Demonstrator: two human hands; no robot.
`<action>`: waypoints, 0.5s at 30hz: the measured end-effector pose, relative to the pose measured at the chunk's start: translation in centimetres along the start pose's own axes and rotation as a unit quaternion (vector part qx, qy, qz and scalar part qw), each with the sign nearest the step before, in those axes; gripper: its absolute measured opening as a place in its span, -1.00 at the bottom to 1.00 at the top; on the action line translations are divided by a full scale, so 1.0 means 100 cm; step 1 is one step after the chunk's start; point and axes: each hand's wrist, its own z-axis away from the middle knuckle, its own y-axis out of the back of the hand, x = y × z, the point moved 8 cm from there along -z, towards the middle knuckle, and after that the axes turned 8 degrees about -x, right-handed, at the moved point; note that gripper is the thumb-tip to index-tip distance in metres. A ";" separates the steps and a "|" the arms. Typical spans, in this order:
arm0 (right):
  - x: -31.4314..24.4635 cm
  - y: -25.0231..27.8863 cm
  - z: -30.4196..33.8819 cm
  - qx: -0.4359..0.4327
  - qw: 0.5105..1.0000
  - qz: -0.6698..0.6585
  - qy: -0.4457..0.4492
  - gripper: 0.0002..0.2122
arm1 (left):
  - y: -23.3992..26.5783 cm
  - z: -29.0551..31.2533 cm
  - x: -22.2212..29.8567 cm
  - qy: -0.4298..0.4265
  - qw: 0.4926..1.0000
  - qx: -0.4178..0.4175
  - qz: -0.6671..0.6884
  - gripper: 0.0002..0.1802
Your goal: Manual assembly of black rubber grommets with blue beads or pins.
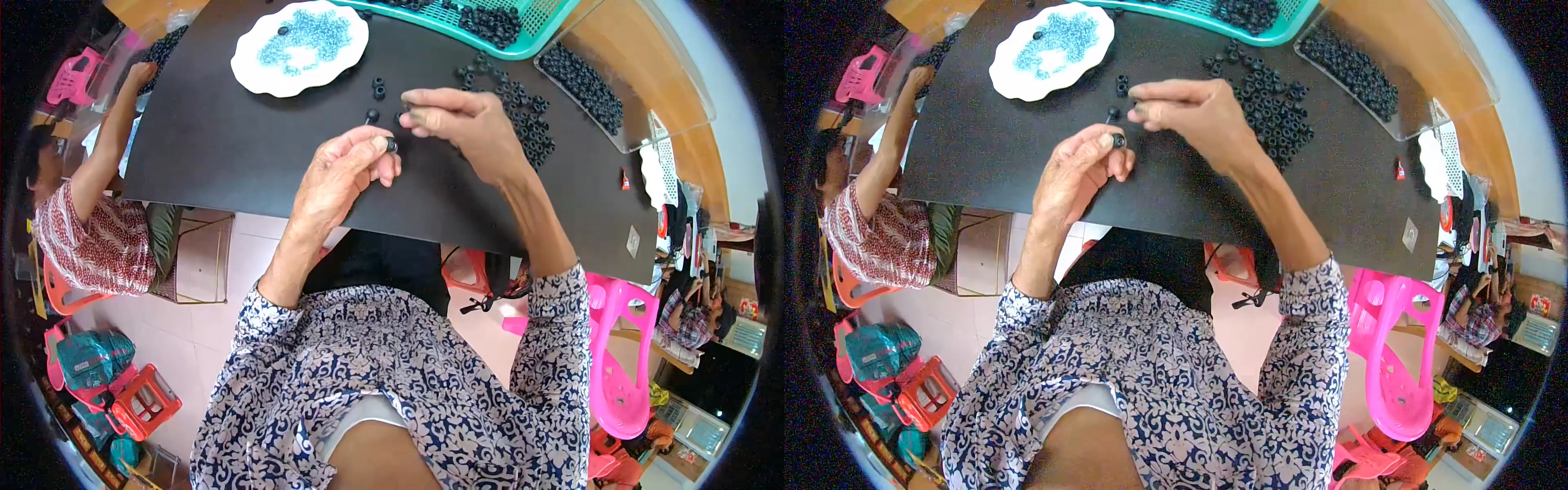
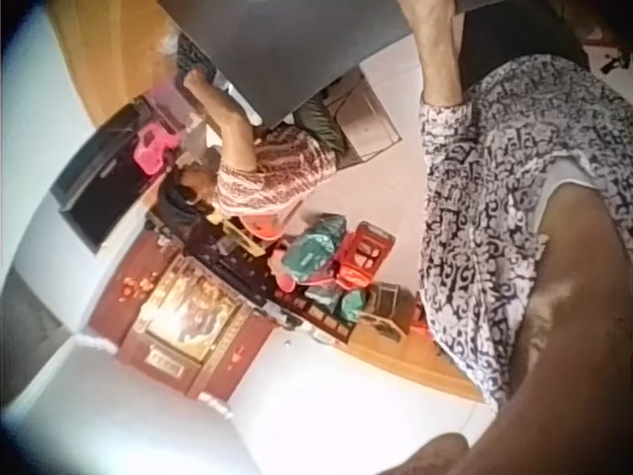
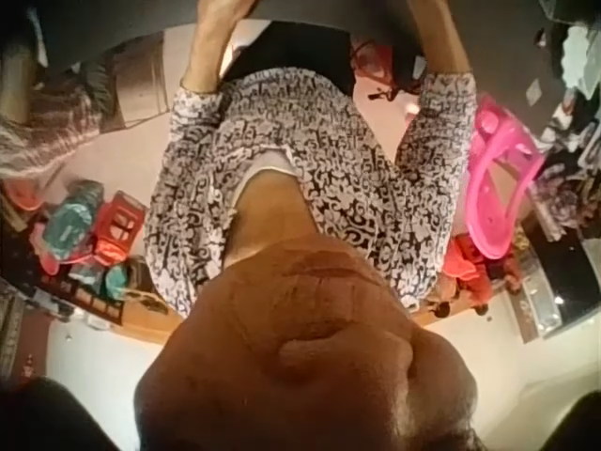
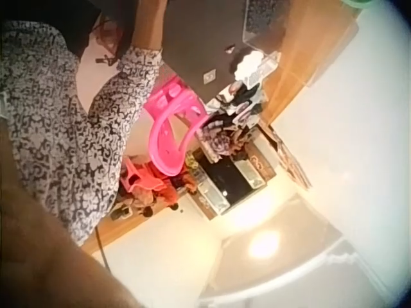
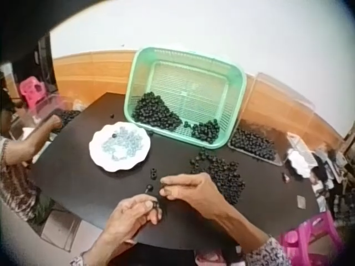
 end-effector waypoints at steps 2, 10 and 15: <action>0.005 -0.007 0.014 0.005 1.000 -0.019 -0.001 -0.72 | -0.002 -0.001 0.001 -0.008 1.000 -0.009 -0.018 -0.69; 0.034 -0.016 0.027 0.056 0.996 -0.061 0.030 -0.78 | -0.005 0.000 0.003 -0.016 1.000 -0.016 -0.007 -0.75; 0.027 -0.022 0.031 0.067 0.992 -0.077 0.080 -0.81 | -0.006 0.005 0.005 -0.020 0.999 -0.006 -0.047 -0.74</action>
